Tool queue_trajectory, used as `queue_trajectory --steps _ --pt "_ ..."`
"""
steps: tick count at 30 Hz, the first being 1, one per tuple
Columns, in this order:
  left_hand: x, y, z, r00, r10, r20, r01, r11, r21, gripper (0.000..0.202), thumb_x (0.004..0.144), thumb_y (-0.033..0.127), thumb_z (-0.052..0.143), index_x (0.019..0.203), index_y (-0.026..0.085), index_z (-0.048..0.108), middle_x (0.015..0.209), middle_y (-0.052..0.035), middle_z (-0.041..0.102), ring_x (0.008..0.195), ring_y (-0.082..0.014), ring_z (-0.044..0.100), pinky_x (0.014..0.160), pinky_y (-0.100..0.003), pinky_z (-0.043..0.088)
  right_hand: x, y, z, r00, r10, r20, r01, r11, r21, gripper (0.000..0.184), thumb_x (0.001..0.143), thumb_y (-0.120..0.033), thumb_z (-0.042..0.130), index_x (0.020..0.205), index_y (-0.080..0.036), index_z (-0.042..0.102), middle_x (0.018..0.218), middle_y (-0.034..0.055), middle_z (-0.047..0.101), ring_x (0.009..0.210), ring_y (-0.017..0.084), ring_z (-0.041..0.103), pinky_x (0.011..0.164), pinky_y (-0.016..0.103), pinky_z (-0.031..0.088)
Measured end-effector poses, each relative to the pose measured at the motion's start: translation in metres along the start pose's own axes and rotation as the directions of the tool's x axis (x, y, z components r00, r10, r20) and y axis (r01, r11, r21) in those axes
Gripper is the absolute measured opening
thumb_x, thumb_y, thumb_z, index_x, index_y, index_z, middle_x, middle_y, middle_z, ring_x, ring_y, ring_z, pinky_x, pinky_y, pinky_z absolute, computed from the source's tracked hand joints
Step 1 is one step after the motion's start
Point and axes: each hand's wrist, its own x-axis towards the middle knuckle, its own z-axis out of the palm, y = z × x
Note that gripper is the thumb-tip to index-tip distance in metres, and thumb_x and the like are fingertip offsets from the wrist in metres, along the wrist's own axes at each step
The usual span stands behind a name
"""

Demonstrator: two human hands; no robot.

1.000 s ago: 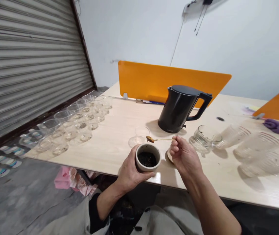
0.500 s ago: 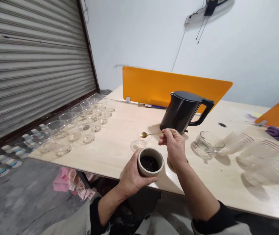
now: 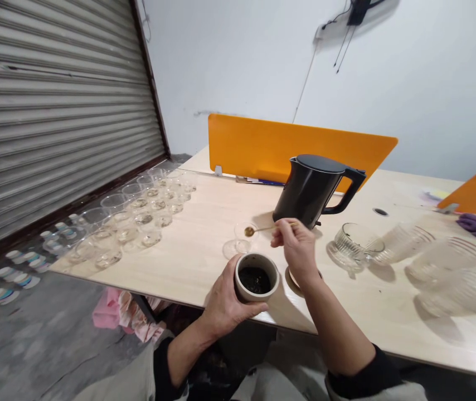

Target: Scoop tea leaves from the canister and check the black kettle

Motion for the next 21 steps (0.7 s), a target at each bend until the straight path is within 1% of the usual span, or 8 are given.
queue_trajectory --steps 2,6,9,12,15,17,19,21 --pt "0.000 0.000 0.000 1.000 0.000 0.001 0.000 1.000 -0.003 0.106 0.060 0.037 0.095 0.148 0.026 0.038 0.147 -0.0124 0.058 0.134 -0.0361 0.058 0.114 -0.057 0.047 0.000 0.005 0.003 1.000 0.013 0.023 -0.012 0.999 -0.047 0.029 0.086 -0.047 0.077 0.083 -0.019 0.071 0.068 -0.0012 0.066 0.053 0.011 0.060 0.050 0.024 0.053" --pt "0.000 0.000 -0.001 1.000 0.010 0.011 -0.009 1.000 -0.021 0.104 0.062 0.039 0.095 0.148 0.027 0.039 0.146 -0.0116 0.058 0.133 -0.0361 0.059 0.113 -0.057 0.047 0.003 0.008 0.000 1.000 -0.012 -0.025 0.012 1.000 0.017 0.027 0.088 -0.046 0.076 0.088 -0.019 0.072 0.070 -0.0012 0.067 0.055 0.011 0.062 0.055 0.024 0.056" --pt "0.000 0.000 -0.001 1.000 0.018 -0.001 -0.018 1.000 -0.023 0.105 0.061 0.039 0.095 0.149 0.027 0.039 0.145 -0.0113 0.059 0.133 -0.0357 0.059 0.114 -0.056 0.047 0.003 0.000 -0.013 0.998 -0.029 -0.062 0.034 0.996 0.080 0.026 0.087 -0.045 0.077 0.089 -0.020 0.072 0.072 -0.0010 0.067 0.057 0.010 0.062 0.056 0.024 0.057" --pt "0.000 0.000 -0.001 1.000 0.014 0.003 -0.014 1.000 -0.015 0.105 0.060 0.038 0.096 0.148 0.027 0.039 0.145 -0.0112 0.059 0.133 -0.0356 0.059 0.114 -0.056 0.047 -0.003 -0.015 -0.035 0.979 -0.123 -0.162 0.134 0.989 0.057 0.024 0.088 -0.045 0.077 0.090 -0.022 0.072 0.073 -0.0009 0.067 0.058 0.012 0.063 0.058 0.027 0.059" --pt "-0.001 0.000 -0.002 1.000 -0.001 0.007 0.001 1.000 -0.021 0.104 0.061 0.038 0.096 0.148 0.027 0.040 0.144 -0.0105 0.061 0.132 -0.0348 0.060 0.112 -0.055 0.048 -0.007 -0.027 -0.069 0.913 -0.303 -0.273 0.263 0.949 -0.172 0.023 0.092 -0.046 0.074 0.094 -0.024 0.074 0.077 0.0006 0.068 0.062 0.016 0.067 0.064 0.034 0.061" --pt "-0.001 -0.001 -0.002 1.000 0.000 0.009 0.000 1.000 -0.027 0.104 0.061 0.037 0.095 0.148 0.027 0.040 0.143 -0.0106 0.061 0.132 -0.0345 0.060 0.112 -0.054 0.049 -0.006 -0.028 -0.098 0.854 -0.412 -0.317 0.289 0.883 -0.369 0.025 0.094 -0.048 0.071 0.098 -0.024 0.074 0.081 0.0024 0.069 0.066 0.020 0.069 0.070 0.039 0.061" --pt "-0.002 -0.003 -0.001 1.000 -0.003 0.009 0.003 0.999 -0.032 0.103 0.062 0.037 0.094 0.148 0.026 0.040 0.143 -0.0115 0.061 0.133 -0.0348 0.060 0.112 -0.055 0.048 0.000 -0.023 -0.128 0.821 -0.482 -0.306 0.253 0.788 -0.562 0.029 0.096 -0.051 0.066 0.103 -0.023 0.074 0.082 0.0042 0.071 0.071 0.024 0.072 0.073 0.042 0.060" --pt "-0.003 -0.005 0.000 1.000 -0.004 0.004 0.004 0.999 -0.042 0.102 0.063 0.039 0.093 0.149 0.025 0.040 0.145 -0.0122 0.060 0.134 -0.0348 0.059 0.113 -0.055 0.047 0.008 -0.012 -0.157 0.823 -0.519 -0.232 0.205 0.651 -0.731 0.033 0.099 -0.051 0.060 0.106 -0.022 0.073 0.082 0.0057 0.073 0.076 0.026 0.074 0.077 0.042 0.058"
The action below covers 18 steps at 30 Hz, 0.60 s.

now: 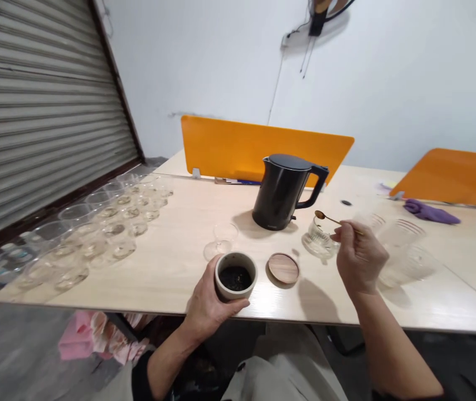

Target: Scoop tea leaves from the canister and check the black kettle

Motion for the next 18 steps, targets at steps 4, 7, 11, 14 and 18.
queue_trajectory --steps 4,7,11,14,18 --pt "-0.002 -0.004 0.003 0.999 0.037 -0.027 -0.038 0.999 -0.029 0.100 0.066 0.038 0.092 0.150 0.025 0.040 0.145 -0.0112 0.060 0.135 -0.0332 0.058 0.115 -0.053 0.046 0.010 0.050 0.000 0.986 -0.114 0.121 0.140 0.962 -0.236 0.034 0.102 -0.046 0.050 0.105 -0.019 0.071 0.086 0.0097 0.076 0.076 0.024 0.075 0.076 0.036 0.054" --pt "-0.002 -0.006 0.004 0.999 0.030 -0.040 -0.031 0.999 -0.022 0.100 0.065 0.037 0.092 0.150 0.026 0.041 0.144 -0.0106 0.062 0.135 -0.0334 0.058 0.115 -0.053 0.046 0.011 0.071 0.007 0.970 -0.134 0.205 0.193 0.933 -0.304 0.033 0.101 -0.044 0.047 0.101 -0.019 0.069 0.088 0.0111 0.077 0.075 0.025 0.073 0.074 0.036 0.052" --pt "-0.002 -0.007 0.004 0.999 0.038 -0.037 -0.039 0.999 -0.020 0.100 0.065 0.037 0.091 0.150 0.025 0.041 0.143 -0.0103 0.062 0.135 -0.0332 0.058 0.115 -0.051 0.047 0.012 0.077 0.014 0.959 -0.097 0.268 0.187 0.924 -0.332 0.037 0.101 -0.045 0.044 0.095 -0.020 0.070 0.078 0.0096 0.074 0.071 0.024 0.069 0.071 0.035 0.047" --pt "-0.002 -0.008 0.004 0.998 0.056 -0.042 -0.057 0.998 -0.017 0.098 0.066 0.038 0.091 0.150 0.026 0.041 0.141 -0.0101 0.063 0.134 -0.0332 0.060 0.114 -0.051 0.048 0.015 0.071 0.015 0.950 -0.064 0.305 0.174 0.921 -0.350 0.044 0.101 -0.050 0.041 0.091 -0.020 0.072 0.076 0.0106 0.074 0.065 0.023 0.064 0.065 0.034 0.043" --pt "-0.002 -0.009 0.005 0.997 0.056 -0.045 -0.057 0.998 -0.011 0.098 0.066 0.039 0.091 0.150 0.025 0.040 0.143 -0.0109 0.062 0.135 -0.0336 0.059 0.114 -0.052 0.048 0.016 0.064 0.015 0.943 -0.015 0.333 0.147 0.915 -0.375 0.047 0.099 -0.054 0.043 0.091 -0.020 0.074 0.073 0.0098 0.073 0.057 0.022 0.058 0.060 0.034 0.038"
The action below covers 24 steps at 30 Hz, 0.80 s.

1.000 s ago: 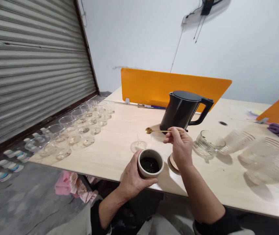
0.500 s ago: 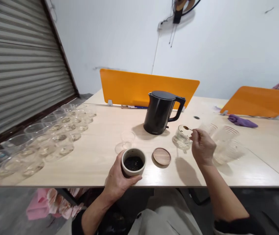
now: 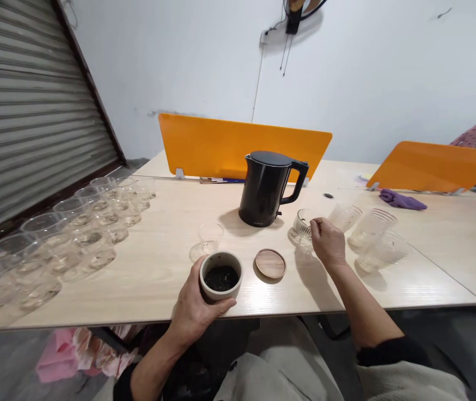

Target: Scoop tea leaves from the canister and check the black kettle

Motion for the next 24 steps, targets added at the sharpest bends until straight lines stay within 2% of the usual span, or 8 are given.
queue_trajectory --steps 7,11,13,14,16,19,22,24 --pt "0.000 0.002 -0.003 0.999 -0.038 0.024 0.037 0.999 0.033 0.101 0.067 0.043 0.091 0.151 0.025 0.037 0.144 -0.0126 0.061 0.133 -0.0345 0.060 0.113 -0.054 0.047 -0.010 -0.003 -0.010 1.000 0.025 0.009 -0.025 1.000 -0.001 0.047 0.096 -0.057 0.049 0.110 -0.019 0.074 0.081 0.0108 0.076 0.069 0.027 0.066 0.066 0.037 0.044" --pt "0.000 0.006 -0.004 0.998 -0.058 0.031 0.056 0.997 0.051 0.101 0.065 0.042 0.091 0.150 0.026 0.038 0.142 -0.0114 0.063 0.131 -0.0350 0.062 0.112 -0.054 0.049 -0.041 -0.020 -0.033 0.986 0.061 -0.158 -0.069 0.997 -0.042 0.050 0.095 -0.057 0.056 0.126 -0.019 0.068 0.082 0.0098 0.075 0.072 0.029 0.069 0.069 0.040 0.047" --pt "0.001 0.007 -0.005 0.998 -0.062 0.027 0.060 0.997 0.049 0.102 0.064 0.042 0.092 0.150 0.026 0.039 0.142 -0.0113 0.063 0.131 -0.0350 0.062 0.112 -0.054 0.049 -0.062 -0.034 -0.039 0.976 0.057 -0.209 -0.054 0.998 0.018 0.051 0.096 -0.055 0.059 0.133 -0.021 0.064 0.089 0.0092 0.076 0.072 0.027 0.069 0.071 0.039 0.050" --pt "0.001 0.007 -0.005 0.998 -0.063 0.026 0.062 0.997 0.050 0.102 0.064 0.042 0.092 0.150 0.027 0.039 0.143 -0.0114 0.062 0.131 -0.0351 0.062 0.112 -0.054 0.049 -0.072 -0.041 -0.038 0.984 0.038 -0.171 -0.027 0.997 0.066 0.050 0.096 -0.055 0.059 0.134 -0.022 0.063 0.090 0.0083 0.076 0.071 0.025 0.069 0.070 0.039 0.052" --pt "0.001 0.009 -0.005 0.998 -0.066 0.025 0.064 0.997 0.052 0.102 0.064 0.042 0.092 0.149 0.027 0.039 0.145 -0.0117 0.061 0.132 -0.0351 0.061 0.113 -0.055 0.048 -0.089 -0.054 -0.030 0.999 -0.052 0.016 0.049 0.987 0.153 0.053 0.097 -0.056 0.059 0.138 -0.024 0.061 0.103 0.0099 0.077 0.080 0.026 0.072 0.073 0.039 0.055" --pt "0.002 0.011 -0.007 0.998 -0.044 0.038 0.043 0.998 0.043 0.100 0.065 0.041 0.093 0.148 0.025 0.039 0.145 -0.0126 0.060 0.134 -0.0350 0.059 0.114 -0.054 0.047 -0.100 -0.066 -0.007 0.936 -0.223 0.274 0.184 0.970 0.159 0.066 0.093 -0.061 0.060 0.146 -0.022 0.056 0.135 0.0182 0.068 0.116 0.037 0.068 0.091 0.050 0.057" --pt "0.001 0.012 -0.008 0.999 -0.024 0.045 0.022 0.999 0.035 0.101 0.065 0.042 0.093 0.148 0.024 0.039 0.148 -0.0137 0.058 0.137 -0.0350 0.057 0.115 -0.054 0.046 -0.103 -0.069 0.016 0.872 -0.303 0.383 0.274 0.953 0.130 0.070 0.091 -0.061 0.061 0.148 -0.020 0.057 0.147 0.0218 0.060 0.129 0.043 0.059 0.103 0.060 0.051" --pt "0.001 0.012 -0.008 0.999 -0.032 0.041 0.030 0.999 0.040 0.102 0.064 0.042 0.093 0.148 0.024 0.039 0.148 -0.0136 0.058 0.137 -0.0352 0.057 0.115 -0.055 0.046 -0.103 -0.070 0.024 0.875 -0.300 0.380 0.266 0.954 0.141 0.068 0.092 -0.059 0.061 0.148 -0.021 0.057 0.146 0.0213 0.060 0.129 0.043 0.058 0.104 0.060 0.051"
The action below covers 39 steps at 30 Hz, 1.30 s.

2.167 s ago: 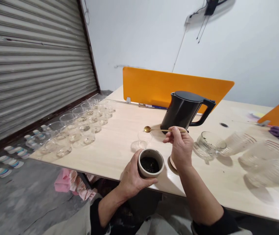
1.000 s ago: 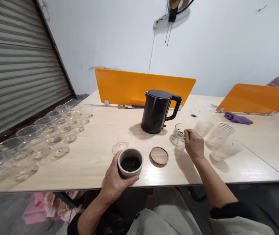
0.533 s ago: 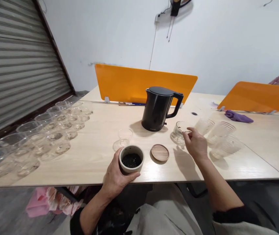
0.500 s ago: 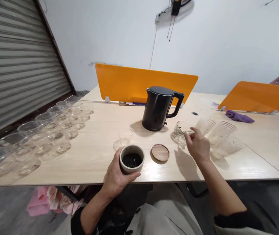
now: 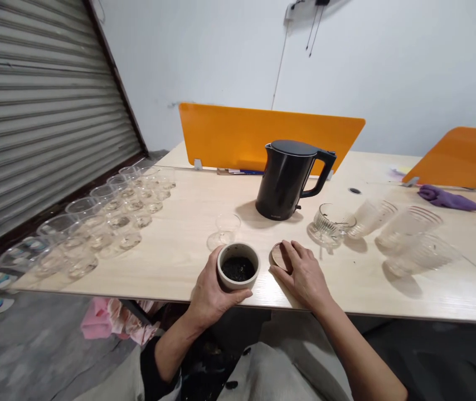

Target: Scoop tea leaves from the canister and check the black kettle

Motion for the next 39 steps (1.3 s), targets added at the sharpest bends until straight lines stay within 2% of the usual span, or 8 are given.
queue_trajectory --steps 4,7,11,16,22,29,36,39 --pt "0.001 0.000 0.000 1.000 0.013 0.003 -0.013 1.000 0.001 0.103 0.064 0.042 0.094 0.149 0.026 0.038 0.146 -0.0121 0.059 0.135 -0.0349 0.058 0.115 -0.055 0.047 0.003 -0.011 -0.009 0.986 0.078 -0.145 -0.061 0.991 0.120 0.066 0.093 -0.058 0.061 0.148 -0.024 0.057 0.138 0.0191 0.062 0.126 0.040 0.059 0.105 0.060 0.050" --pt "0.002 0.001 -0.001 1.000 0.025 0.005 -0.025 1.000 0.000 0.103 0.063 0.040 0.094 0.149 0.026 0.039 0.147 -0.0124 0.058 0.136 -0.0354 0.057 0.115 -0.055 0.047 0.007 -0.040 -0.033 0.976 0.027 -0.216 0.024 0.973 0.229 0.064 0.094 -0.056 0.064 0.152 -0.029 0.053 0.139 0.0155 0.060 0.130 0.037 0.056 0.111 0.056 0.047" --pt "0.002 0.003 -0.001 1.000 -0.020 0.018 0.020 1.000 0.001 0.101 0.062 0.043 0.094 0.147 0.027 0.041 0.146 -0.0112 0.060 0.133 -0.0357 0.060 0.112 -0.055 0.050 0.014 -0.093 -0.061 0.978 -0.163 -0.132 0.197 0.931 0.307 0.066 0.095 -0.051 0.067 0.155 -0.034 0.048 0.147 0.0128 0.053 0.137 0.035 0.051 0.114 0.052 0.047" --pt "0.002 0.002 0.001 1.000 0.024 0.003 -0.024 1.000 0.006 0.095 0.069 0.050 0.087 0.149 0.028 0.040 0.149 -0.0117 0.059 0.136 -0.0356 0.059 0.113 -0.053 0.050 0.021 -0.131 -0.062 0.951 -0.308 0.034 0.297 0.937 0.185 0.064 0.093 -0.051 0.068 0.150 -0.023 0.055 0.141 0.0175 0.057 0.129 0.038 0.053 0.107 0.059 0.050" --pt "0.004 -0.004 0.002 0.999 0.035 0.027 -0.035 0.999 -0.006 0.098 0.070 0.054 0.085 0.151 0.026 0.039 0.150 -0.0133 0.058 0.137 -0.0381 0.058 0.113 -0.054 0.050 0.023 -0.127 -0.053 0.918 -0.382 0.111 0.377 0.924 0.059 0.077 0.095 -0.065 0.059 0.155 -0.017 0.051 0.152 0.0206 0.053 0.138 0.041 0.047 0.112 0.064 0.045" --pt "0.002 -0.010 0.010 0.997 0.073 -0.026 -0.072 0.996 0.047 0.099 0.070 0.048 0.086 0.152 0.026 0.037 0.152 -0.0136 0.056 0.138 -0.0365 0.057 0.114 -0.054 0.050 0.026 -0.124 -0.051 0.852 -0.503 0.146 0.498 0.864 0.073 0.054 0.107 -0.038 0.046 0.160 -0.030 0.045 0.160 0.0085 0.051 0.150 0.033 0.042 0.117 0.057 0.045" --pt "0.004 -0.007 0.008 0.998 0.045 -0.032 -0.046 0.999 -0.024 0.100 0.065 0.045 0.090 0.150 0.026 0.041 0.149 -0.0132 0.059 0.136 -0.0380 0.058 0.113 -0.055 0.050 0.026 -0.127 -0.045 0.866 -0.483 0.127 0.472 0.875 0.109 0.055 0.107 -0.040 0.048 0.160 -0.028 0.046 0.159 0.0107 0.053 0.148 0.033 0.044 0.116 0.057 0.046" --pt "0.002 -0.004 0.004 1.000 0.028 -0.015 -0.029 0.992 -0.124 0.100 0.062 0.042 0.094 0.148 0.027 0.045 0.147 -0.0111 0.061 0.135 -0.0365 0.059 0.114 -0.055 0.049 0.020 -0.117 -0.043 0.893 -0.448 0.032 0.435 0.879 0.194 0.060 0.107 -0.046 0.046 0.165 -0.032 0.037 0.166 0.0084 0.043 0.151 0.032 0.040 0.118 0.055 0.045"
